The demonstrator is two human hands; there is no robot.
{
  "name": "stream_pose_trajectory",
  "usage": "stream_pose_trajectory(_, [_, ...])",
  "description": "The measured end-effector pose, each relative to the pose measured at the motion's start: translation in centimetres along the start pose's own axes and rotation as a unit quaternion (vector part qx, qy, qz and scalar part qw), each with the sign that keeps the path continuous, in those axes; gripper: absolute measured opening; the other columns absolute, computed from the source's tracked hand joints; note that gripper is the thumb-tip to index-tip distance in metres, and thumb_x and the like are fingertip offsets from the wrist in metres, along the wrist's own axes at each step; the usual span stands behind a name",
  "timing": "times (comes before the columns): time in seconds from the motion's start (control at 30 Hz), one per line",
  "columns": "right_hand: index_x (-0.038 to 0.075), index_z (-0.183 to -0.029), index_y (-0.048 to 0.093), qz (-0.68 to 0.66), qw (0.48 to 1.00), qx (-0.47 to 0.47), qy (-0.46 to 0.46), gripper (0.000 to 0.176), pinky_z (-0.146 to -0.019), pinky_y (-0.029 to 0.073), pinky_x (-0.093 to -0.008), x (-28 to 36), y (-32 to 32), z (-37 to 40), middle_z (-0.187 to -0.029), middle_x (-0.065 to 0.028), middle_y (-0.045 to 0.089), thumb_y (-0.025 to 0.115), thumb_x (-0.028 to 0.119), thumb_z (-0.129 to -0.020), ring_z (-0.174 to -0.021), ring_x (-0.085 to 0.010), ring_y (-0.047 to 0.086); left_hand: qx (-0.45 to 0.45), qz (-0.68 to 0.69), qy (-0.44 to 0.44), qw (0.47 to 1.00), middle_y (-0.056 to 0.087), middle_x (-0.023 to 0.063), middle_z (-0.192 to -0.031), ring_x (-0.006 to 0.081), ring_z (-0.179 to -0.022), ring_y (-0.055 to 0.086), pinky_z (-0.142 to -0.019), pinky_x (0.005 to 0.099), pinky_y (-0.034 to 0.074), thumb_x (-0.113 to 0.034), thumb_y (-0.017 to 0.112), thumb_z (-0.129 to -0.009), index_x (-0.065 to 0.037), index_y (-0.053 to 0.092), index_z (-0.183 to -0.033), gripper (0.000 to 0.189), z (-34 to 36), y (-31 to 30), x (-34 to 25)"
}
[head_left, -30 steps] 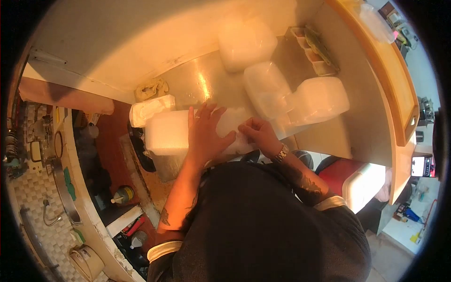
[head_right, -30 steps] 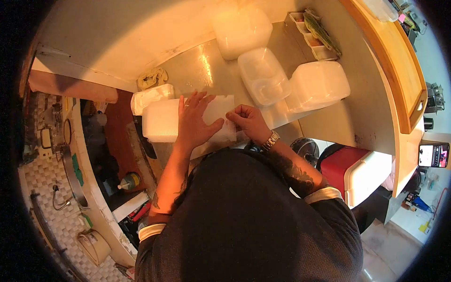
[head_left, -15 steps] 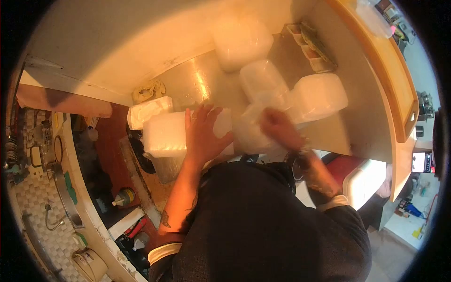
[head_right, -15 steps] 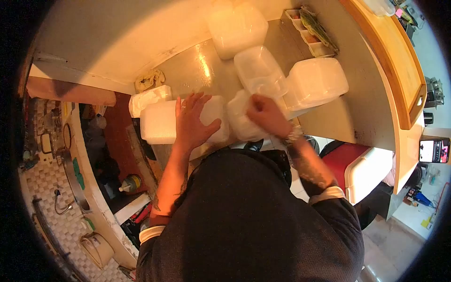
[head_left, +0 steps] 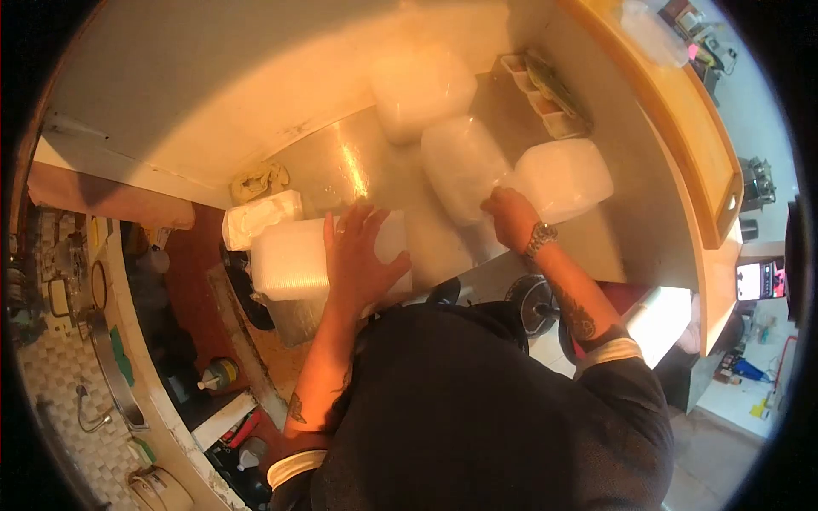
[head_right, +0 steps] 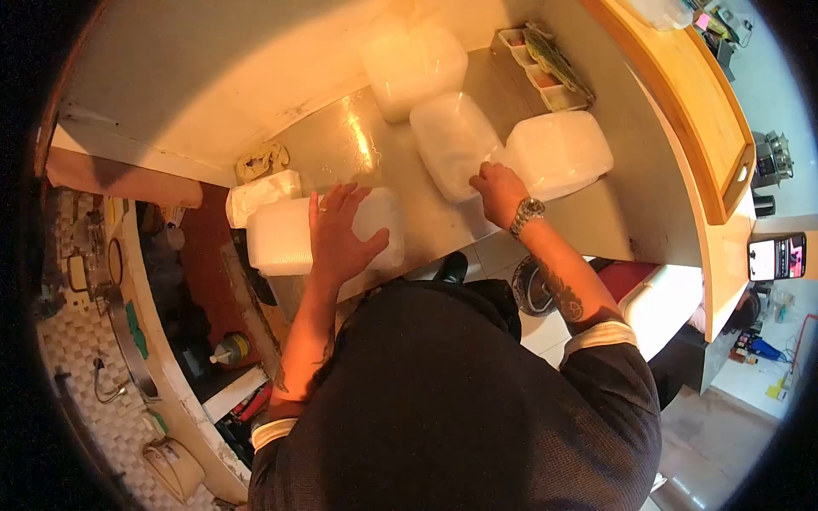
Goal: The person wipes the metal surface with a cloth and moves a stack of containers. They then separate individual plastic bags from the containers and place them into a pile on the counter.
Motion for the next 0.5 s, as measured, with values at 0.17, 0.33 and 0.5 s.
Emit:
stream_pose_trajectory(0.17, [0.005,-0.113,0.069,-0.020,0.998,-0.066,-0.011,0.036,-0.096,0.051,-0.0436,-0.6,1.3,-0.2,-0.106,-0.0144,0.064,0.060,-0.002,-0.078,-0.105,-0.0343,0.061,-0.007,-0.003,0.005,1.000,0.058,0.0141,-0.143,0.0343,-0.143,0.045,-0.126,0.0550,0.015,-0.038,0.077,-0.074,-0.012,0.061,-0.134,0.067,0.4,0.0,-0.1])
stream_pose_trajectory(0.33, [0.005,-0.119,0.066,-0.377,0.923,-0.061,0.041,0.026,-0.089,0.055,-0.0371,7.4,0.8,0.4,-0.113,-0.0111,0.069,0.068,0.014,-0.095,-0.098,-0.0251,0.067,0.010,-0.009,0.005,1.000,0.057,0.0147,-0.146,0.0358,-0.144,0.044,-0.126,0.0557,0.015,-0.043,0.078,-0.079,-0.011,0.061,-0.138,0.069,-0.1,-0.1,0.2])
stream_pose_trajectory(0.5, [0.006,-0.114,0.067,-0.757,0.621,0.109,0.172,0.028,-0.075,0.056,-0.0285,13.4,3.9,-0.4,-0.100,-0.0016,0.069,0.066,0.033,-0.104,-0.081,-0.0101,0.066,0.031,-0.026,0.035,0.999,0.053,0.0169,-0.151,0.0371,-0.147,0.041,-0.126,0.0554,0.014,-0.042,0.072,-0.090,-0.010,0.058,-0.146,0.065,-0.3,-0.2,0.6])
Point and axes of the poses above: each hand's wrist, its own z-axis away from the middle knuckle, its own y-axis out of the palm, x = y × z, the point moved 4 cm from there along -z, towards the middle knuckle
